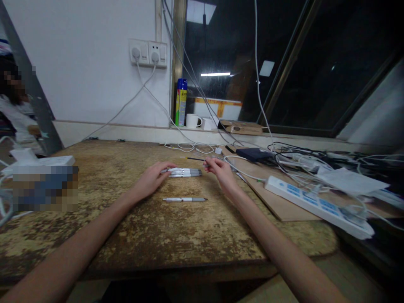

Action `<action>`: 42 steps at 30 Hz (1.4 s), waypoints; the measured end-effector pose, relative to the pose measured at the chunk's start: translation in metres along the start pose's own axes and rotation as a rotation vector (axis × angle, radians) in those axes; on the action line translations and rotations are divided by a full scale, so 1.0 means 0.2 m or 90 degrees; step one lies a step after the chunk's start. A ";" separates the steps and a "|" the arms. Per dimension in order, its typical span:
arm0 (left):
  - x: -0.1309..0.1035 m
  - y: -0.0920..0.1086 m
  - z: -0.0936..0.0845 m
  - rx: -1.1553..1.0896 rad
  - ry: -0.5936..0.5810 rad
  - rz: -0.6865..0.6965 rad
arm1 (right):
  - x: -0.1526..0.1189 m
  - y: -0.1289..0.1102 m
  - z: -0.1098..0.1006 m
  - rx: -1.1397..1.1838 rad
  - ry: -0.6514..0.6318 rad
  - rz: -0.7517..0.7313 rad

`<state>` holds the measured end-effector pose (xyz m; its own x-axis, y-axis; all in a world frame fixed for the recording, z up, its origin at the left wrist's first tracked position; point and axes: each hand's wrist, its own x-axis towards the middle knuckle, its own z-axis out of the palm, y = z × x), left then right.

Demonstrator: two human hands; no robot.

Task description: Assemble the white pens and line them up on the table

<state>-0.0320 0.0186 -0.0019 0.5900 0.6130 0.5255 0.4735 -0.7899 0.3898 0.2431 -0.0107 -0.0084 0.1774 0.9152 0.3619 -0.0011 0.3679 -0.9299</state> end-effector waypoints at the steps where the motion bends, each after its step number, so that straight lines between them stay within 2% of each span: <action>1: 0.00 0.00 0.00 -0.001 -0.002 -0.001 | 0.00 0.00 0.00 0.004 -0.003 0.004; 21: 0.00 0.01 0.00 0.003 -0.004 -0.007 | -0.03 -0.02 0.00 -0.028 0.025 0.027; 29: 0.01 0.01 0.00 -0.094 0.014 -0.032 | -0.02 -0.02 0.00 -0.028 0.030 0.025; 35: 0.02 -0.01 -0.01 -0.107 0.039 -0.033 | -0.03 -0.02 0.00 -0.029 0.025 0.025; 42: 0.03 -0.01 0.00 -0.126 0.030 -0.035 | -0.02 -0.02 -0.01 -0.036 0.023 0.023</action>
<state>-0.0294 0.0231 0.0012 0.5334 0.6573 0.5325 0.3633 -0.7465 0.5575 0.2445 -0.0160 -0.0061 0.2132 0.9211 0.3257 0.0477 0.3231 -0.9452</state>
